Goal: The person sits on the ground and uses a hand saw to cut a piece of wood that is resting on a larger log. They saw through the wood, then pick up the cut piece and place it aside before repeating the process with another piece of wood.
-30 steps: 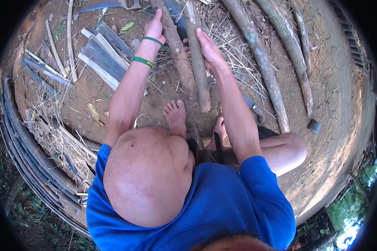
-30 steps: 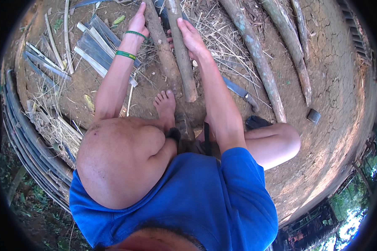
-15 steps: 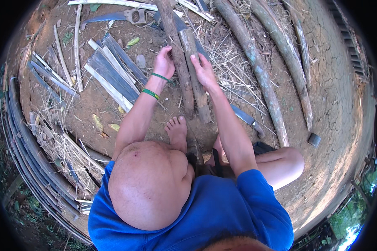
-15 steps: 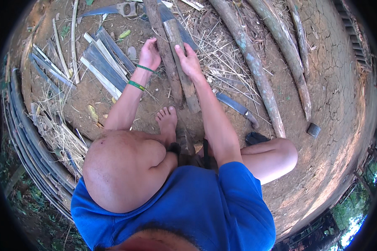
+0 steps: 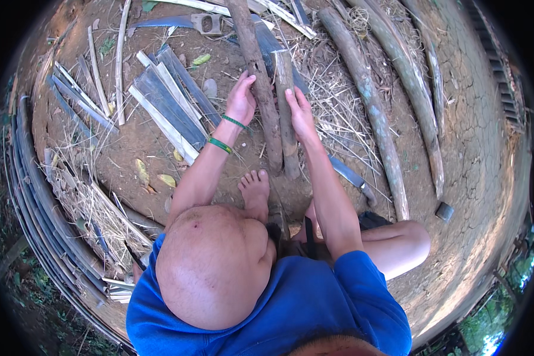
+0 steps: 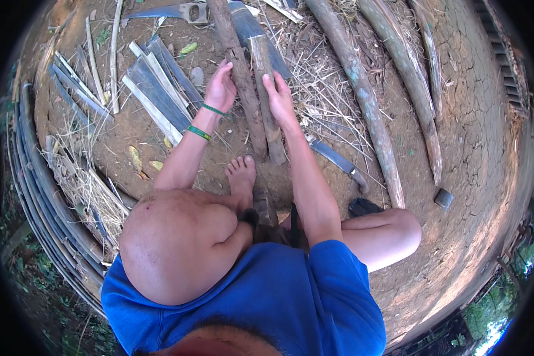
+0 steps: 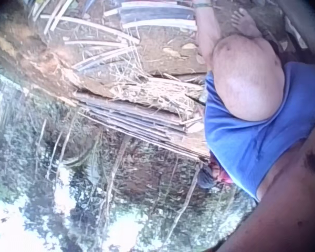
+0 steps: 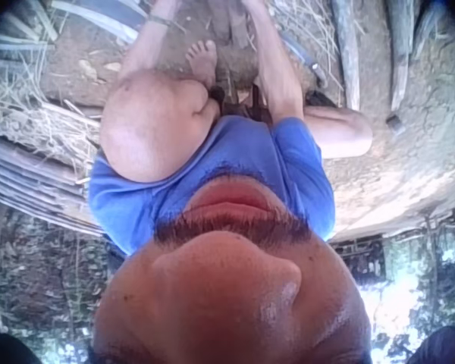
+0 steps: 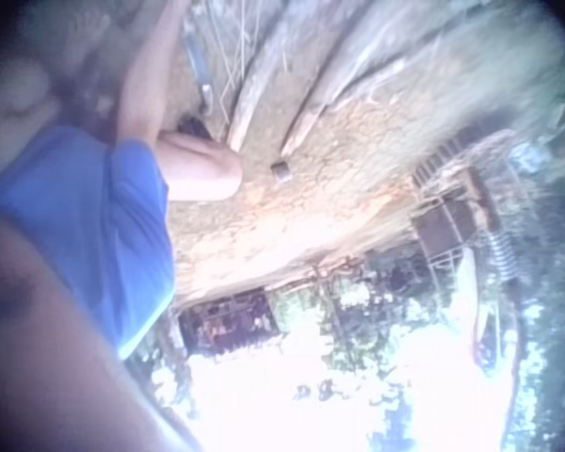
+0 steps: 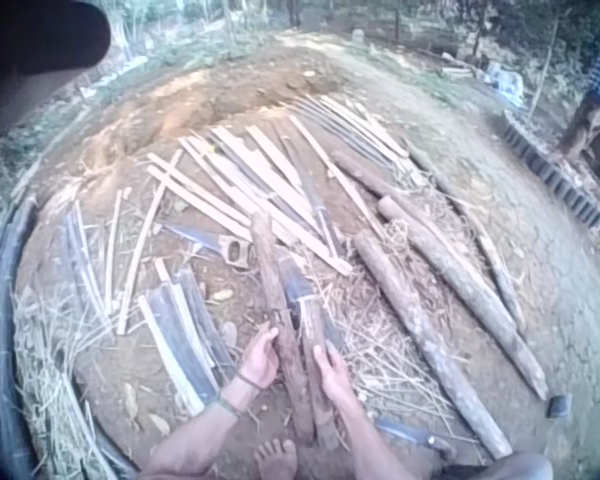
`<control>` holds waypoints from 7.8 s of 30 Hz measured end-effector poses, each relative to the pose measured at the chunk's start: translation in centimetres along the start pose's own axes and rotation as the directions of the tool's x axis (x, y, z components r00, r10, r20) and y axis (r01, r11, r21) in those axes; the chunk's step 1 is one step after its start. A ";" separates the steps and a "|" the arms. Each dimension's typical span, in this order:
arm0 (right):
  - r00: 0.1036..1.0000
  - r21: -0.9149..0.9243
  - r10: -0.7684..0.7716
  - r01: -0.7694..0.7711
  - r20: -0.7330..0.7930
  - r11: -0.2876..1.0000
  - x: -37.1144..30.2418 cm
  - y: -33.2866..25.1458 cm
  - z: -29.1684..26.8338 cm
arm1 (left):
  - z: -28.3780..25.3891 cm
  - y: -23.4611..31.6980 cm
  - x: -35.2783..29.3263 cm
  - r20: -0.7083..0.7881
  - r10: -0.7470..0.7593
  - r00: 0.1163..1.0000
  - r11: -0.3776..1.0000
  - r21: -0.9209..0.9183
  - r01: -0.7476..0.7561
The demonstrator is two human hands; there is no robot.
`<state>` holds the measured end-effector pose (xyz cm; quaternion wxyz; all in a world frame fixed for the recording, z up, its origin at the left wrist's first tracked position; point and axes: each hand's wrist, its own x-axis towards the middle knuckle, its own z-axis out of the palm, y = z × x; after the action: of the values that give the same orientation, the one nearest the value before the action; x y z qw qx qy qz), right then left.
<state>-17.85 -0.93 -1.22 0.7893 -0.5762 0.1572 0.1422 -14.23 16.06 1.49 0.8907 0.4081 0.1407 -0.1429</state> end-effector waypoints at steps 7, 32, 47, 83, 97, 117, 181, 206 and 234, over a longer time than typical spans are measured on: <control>0.999 -0.064 -0.015 0.012 -0.038 0.998 -1.4 -0.3 0.6 | 0.3 -0.8 -0.6 -0.076 0.062 0.995 0.998 -0.014 -0.063; 0.892 -0.555 -0.451 0.383 0.017 0.738 -0.9 -11.9 5.3 | 6.0 1.3 -3.8 0.210 0.348 0.914 0.764 0.501 -0.406; 0.737 -0.703 -0.658 0.549 0.152 0.452 -1.8 -16.4 5.7 | 8.6 2.8 -2.7 0.214 0.457 0.863 0.638 0.597 -0.486; 0.860 -0.686 -0.510 0.354 -0.030 0.636 -3.5 -13.1 5.0 | 8.2 1.4 -1.9 0.040 0.311 0.950 0.906 0.288 -0.309; 0.957 -0.524 -0.268 0.174 -0.109 0.834 -3.4 -11.6 3.8 | 7.1 4.1 -1.2 -0.104 0.340 0.935 0.928 0.199 -0.315; 0.807 -0.842 -0.240 0.508 0.539 -0.183 7.9 -10.9 -2.8 | -1.5 4.6 -3.0 -0.164 0.407 0.898 0.272 0.961 0.053; 0.808 -0.882 0.354 0.426 0.471 0.201 -15.9 -2.4 -11.2 | -7.5 6.3 0.0 0.379 0.050 0.924 -0.227 0.905 -0.359; 0.640 -0.451 0.380 -0.754 -0.667 0.477 -32.9 6.9 -32.3 | -8.0 5.2 -3.5 0.305 0.089 0.948 -0.367 0.895 -0.254; 0.965 -0.947 0.159 -0.242 -0.210 0.214 -15.5 -24.6 -38.0 | -9.0 4.0 -29.9 -0.294 0.646 0.705 -0.351 0.705 0.616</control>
<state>-25.20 -45.14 15.52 0.2372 -0.9174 0.1358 0.2891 -41.43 29.62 9.52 -0.0120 0.9609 0.2765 -0.0034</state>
